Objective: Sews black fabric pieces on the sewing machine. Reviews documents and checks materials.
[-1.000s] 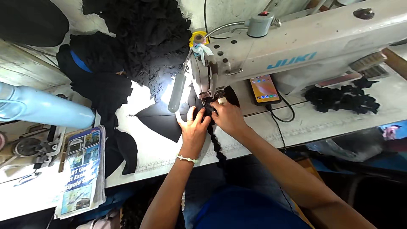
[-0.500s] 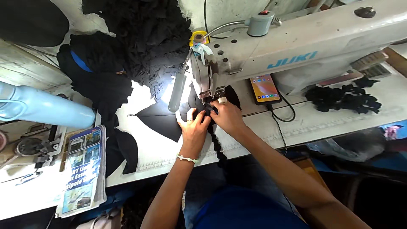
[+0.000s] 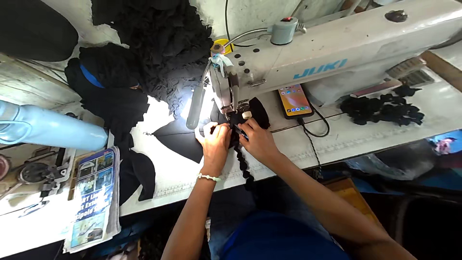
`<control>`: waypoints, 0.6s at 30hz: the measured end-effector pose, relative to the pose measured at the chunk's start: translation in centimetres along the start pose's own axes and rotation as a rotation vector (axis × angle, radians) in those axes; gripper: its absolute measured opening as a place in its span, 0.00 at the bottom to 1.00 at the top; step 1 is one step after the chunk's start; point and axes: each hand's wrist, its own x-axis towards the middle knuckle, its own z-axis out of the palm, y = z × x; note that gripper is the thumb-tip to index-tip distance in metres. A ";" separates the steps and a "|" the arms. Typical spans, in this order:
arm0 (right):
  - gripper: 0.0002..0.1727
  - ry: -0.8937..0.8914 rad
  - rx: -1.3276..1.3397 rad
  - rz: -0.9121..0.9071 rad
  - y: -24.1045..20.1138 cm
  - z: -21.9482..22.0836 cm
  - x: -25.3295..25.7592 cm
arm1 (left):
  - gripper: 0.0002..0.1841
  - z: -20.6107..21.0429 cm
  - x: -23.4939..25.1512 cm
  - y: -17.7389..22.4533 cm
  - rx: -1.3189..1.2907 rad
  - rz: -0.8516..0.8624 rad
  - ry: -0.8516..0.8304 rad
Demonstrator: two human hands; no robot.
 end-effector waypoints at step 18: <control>0.14 0.004 -0.041 -0.010 -1.1 -1.4 1.7 | 0.11 0.4 -0.9 0.9 0.266 0.206 -0.018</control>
